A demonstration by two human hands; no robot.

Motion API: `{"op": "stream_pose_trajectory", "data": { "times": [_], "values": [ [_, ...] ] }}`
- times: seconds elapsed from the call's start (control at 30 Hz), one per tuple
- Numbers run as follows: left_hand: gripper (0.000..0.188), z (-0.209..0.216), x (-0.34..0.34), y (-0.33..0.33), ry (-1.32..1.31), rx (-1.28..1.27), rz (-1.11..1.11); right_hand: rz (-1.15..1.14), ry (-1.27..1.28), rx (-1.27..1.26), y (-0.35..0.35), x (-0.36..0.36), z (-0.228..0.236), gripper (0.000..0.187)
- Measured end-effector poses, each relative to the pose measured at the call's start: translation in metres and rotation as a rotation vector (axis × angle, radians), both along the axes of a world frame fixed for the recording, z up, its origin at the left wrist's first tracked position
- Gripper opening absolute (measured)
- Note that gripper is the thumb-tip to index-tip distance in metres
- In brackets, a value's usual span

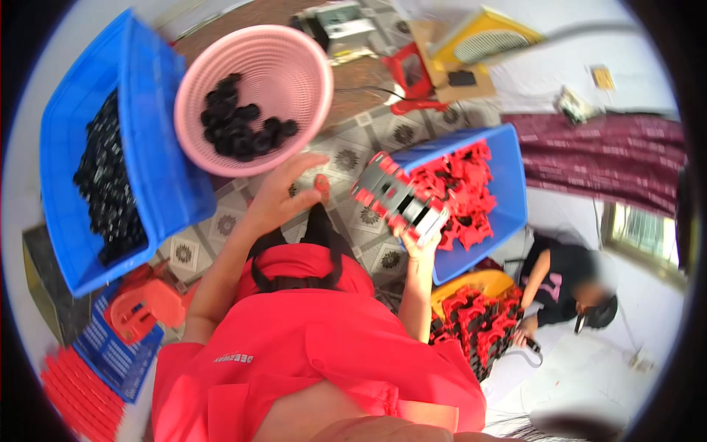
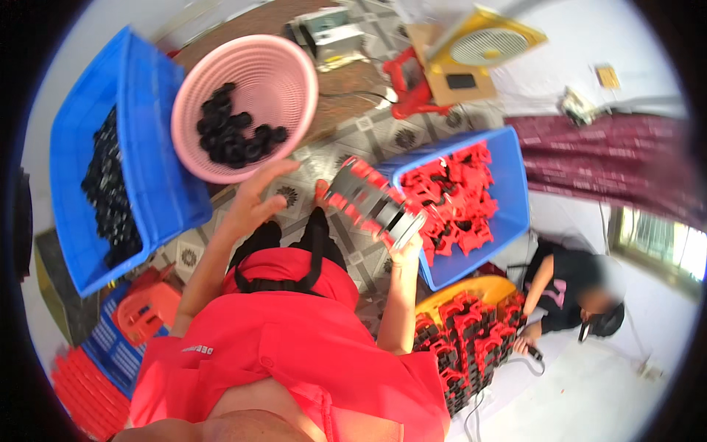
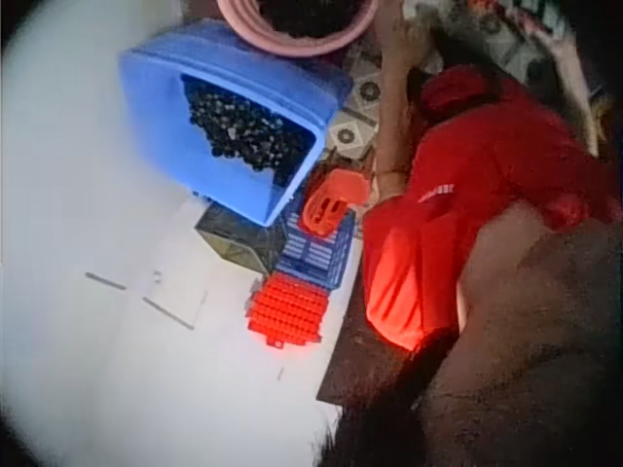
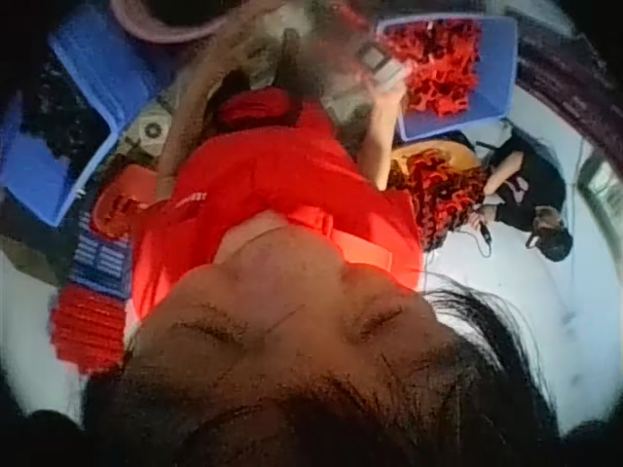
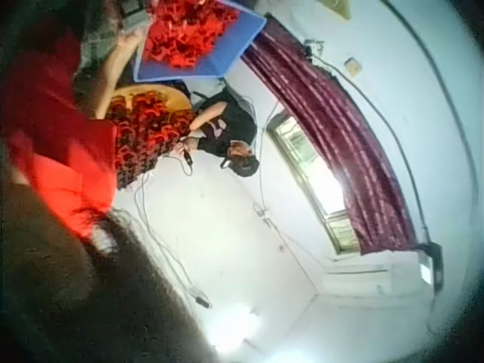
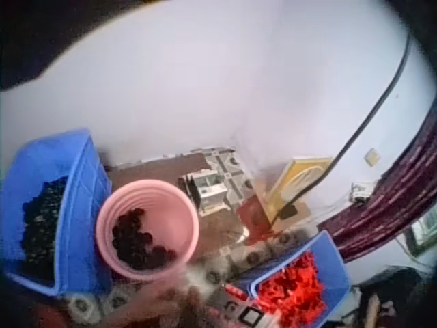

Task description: The person scoops wheels from a bin into a basket, attaches wheels onto toy car bodies by hand, and tosses the assembled toy cars aside.

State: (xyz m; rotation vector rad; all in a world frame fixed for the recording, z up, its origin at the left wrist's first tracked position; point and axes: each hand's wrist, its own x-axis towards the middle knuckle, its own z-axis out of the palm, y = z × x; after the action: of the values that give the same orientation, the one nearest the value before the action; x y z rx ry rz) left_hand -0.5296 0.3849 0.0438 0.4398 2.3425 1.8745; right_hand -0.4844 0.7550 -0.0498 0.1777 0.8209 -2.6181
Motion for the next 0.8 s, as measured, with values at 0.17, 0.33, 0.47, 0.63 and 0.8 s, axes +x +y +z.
{"op": "stream_pose_trajectory", "data": {
  "times": [0.17,0.33,0.47,0.63,0.8],
  "values": [
    [0.085,0.037,0.010,-0.069,0.060,-0.098,-0.161,0.877,0.287,0.343,-0.125,-0.057,0.088,0.061],
    [0.131,0.010,0.064,-0.103,-0.311,0.459,-0.452,1.065,0.428,0.555,-0.253,-0.103,0.106,0.042],
    [0.121,0.005,0.097,-0.132,-0.633,0.791,-0.109,0.767,0.351,0.814,-0.350,-0.166,0.018,0.022],
    [0.116,0.012,0.090,-0.127,-0.377,0.992,0.273,0.654,1.316,1.703,-0.388,-0.223,-0.134,0.051],
    [0.112,0.010,0.063,-0.121,-0.292,1.185,0.687,0.851,1.278,1.694,-0.394,-0.244,-0.165,0.051]
  ]
}}
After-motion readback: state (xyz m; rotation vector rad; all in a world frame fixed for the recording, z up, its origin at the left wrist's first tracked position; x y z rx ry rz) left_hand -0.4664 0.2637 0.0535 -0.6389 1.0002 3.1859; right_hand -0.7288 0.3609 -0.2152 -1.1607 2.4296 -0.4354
